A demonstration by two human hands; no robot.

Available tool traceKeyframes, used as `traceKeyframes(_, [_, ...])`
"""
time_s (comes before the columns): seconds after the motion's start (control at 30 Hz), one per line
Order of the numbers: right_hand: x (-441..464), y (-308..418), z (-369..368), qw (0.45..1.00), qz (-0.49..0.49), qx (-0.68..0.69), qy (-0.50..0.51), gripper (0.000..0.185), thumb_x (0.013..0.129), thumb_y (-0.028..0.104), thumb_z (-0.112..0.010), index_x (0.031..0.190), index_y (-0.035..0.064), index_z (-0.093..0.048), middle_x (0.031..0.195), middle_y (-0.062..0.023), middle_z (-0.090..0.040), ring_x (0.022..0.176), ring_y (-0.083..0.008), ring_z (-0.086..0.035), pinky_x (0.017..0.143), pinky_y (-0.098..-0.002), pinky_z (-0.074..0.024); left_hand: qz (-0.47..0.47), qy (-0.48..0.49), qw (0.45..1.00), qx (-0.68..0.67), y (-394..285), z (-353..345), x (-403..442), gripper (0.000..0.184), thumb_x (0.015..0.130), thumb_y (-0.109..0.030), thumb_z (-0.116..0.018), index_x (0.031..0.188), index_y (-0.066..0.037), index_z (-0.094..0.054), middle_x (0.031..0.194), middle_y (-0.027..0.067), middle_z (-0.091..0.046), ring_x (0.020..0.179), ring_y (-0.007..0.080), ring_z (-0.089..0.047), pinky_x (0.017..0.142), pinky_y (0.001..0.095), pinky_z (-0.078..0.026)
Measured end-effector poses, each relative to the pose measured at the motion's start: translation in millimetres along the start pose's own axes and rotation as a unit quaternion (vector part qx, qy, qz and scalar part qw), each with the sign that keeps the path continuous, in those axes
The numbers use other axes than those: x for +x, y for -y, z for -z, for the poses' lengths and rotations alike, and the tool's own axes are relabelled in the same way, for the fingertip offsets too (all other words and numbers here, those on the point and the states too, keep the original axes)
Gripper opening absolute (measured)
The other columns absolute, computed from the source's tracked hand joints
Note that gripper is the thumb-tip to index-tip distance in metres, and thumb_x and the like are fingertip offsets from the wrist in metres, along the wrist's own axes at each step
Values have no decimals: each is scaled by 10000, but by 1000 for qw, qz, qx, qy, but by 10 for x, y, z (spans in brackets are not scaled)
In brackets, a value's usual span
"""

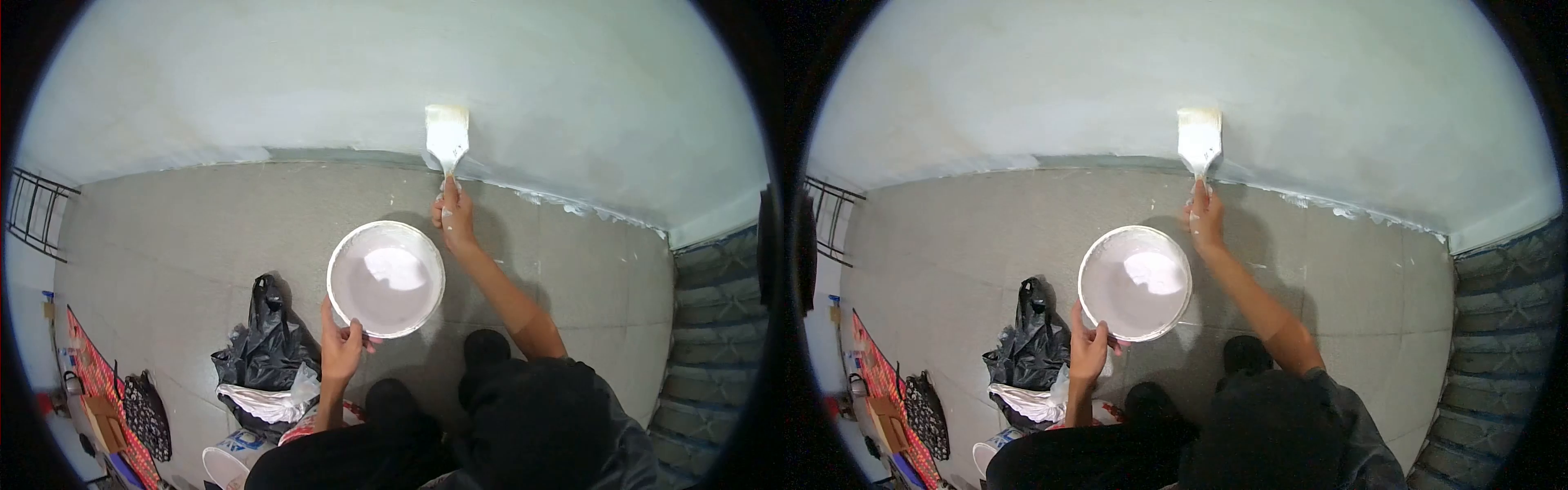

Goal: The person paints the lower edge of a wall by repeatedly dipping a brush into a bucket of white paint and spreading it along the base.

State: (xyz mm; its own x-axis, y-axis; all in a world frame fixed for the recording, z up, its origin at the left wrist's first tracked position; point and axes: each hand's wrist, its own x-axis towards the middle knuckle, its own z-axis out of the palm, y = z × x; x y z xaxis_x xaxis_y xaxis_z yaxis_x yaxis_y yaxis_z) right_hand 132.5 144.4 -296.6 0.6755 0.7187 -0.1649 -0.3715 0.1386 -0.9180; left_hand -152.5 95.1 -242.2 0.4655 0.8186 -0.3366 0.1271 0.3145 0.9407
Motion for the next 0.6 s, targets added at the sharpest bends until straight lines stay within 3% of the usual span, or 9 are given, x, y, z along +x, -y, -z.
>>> traceKeyframes(0.1, [118,-253,161,996,6,-91,-22,371,941,415,-429,774,85,-452,556,28,-422,392,-60,-379,348,-222,-300,-2,0,1000,2,8,9,-6,609,896,10,-376,1388,-45,-22,867,206,-591,593,217,-634,459,263,-502])
traceKeyframes(0.2, [101,-425,245,993,-32,-106,-37,355,944,411,-430,774,99,-423,554,20,-385,382,-62,-348,331,-231,-237,-7,-6,1000,2,-23,-17,-1,608,893,14,-382,1390,-40,-35,830,204,-597,575,222,-627,459,275,-502])
traceKeyframes(0.5, [65,-685,341,983,-175,46,-17,286,946,338,-452,793,98,-434,572,33,-355,403,-54,-303,331,-222,-216,-15,-9,1000,9,-29,-28,-7,585,888,18,-373,1374,-12,-50,811,211,-599,576,229,-630,453,273,-505])
traceKeyframes(0.6, [149,-738,351,969,-226,91,-37,312,943,368,-443,798,92,-437,599,28,-369,419,-68,-326,342,-234,-216,-6,3,1000,5,-18,-4,8,598,893,14,-371,1379,-27,-26,862,221,-587,586,221,-630,453,264,-503])
